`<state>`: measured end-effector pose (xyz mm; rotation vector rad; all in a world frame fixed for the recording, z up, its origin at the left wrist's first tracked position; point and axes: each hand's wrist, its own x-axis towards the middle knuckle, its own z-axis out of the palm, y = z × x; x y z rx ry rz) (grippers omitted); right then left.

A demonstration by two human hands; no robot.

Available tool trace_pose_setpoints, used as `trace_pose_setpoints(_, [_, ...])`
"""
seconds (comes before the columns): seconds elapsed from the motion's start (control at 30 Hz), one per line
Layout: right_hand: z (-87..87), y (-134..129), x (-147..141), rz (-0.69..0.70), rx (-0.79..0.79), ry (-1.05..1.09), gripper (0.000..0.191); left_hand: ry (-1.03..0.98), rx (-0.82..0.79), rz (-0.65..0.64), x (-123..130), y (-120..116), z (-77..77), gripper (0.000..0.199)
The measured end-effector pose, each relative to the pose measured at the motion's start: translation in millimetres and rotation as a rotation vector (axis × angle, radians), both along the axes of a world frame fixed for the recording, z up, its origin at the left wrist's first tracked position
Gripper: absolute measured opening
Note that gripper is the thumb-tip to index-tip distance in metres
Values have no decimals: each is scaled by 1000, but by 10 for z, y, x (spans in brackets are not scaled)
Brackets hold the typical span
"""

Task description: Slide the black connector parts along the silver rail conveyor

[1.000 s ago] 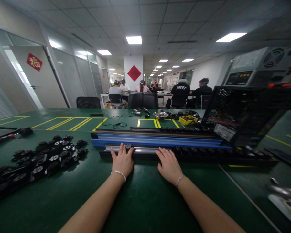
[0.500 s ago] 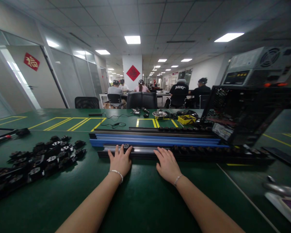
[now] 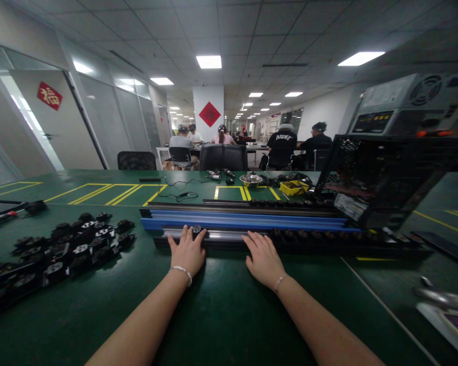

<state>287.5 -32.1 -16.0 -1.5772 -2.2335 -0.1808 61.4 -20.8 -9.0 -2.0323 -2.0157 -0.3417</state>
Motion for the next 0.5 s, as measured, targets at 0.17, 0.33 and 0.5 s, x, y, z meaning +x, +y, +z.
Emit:
trace_pose_setpoints(0.17, [6,-2,8,1,3,-10,54,1,22,10,-45,16,-15,53])
trace_pose_setpoints(0.33, [2,7,9,3,1,-9,55,-4,38,29,-92,27,-27,52])
trace_pose_setpoints(0.5, [-1,8,9,4,4,-4,55,-3,36,32,-119,42,-11,50])
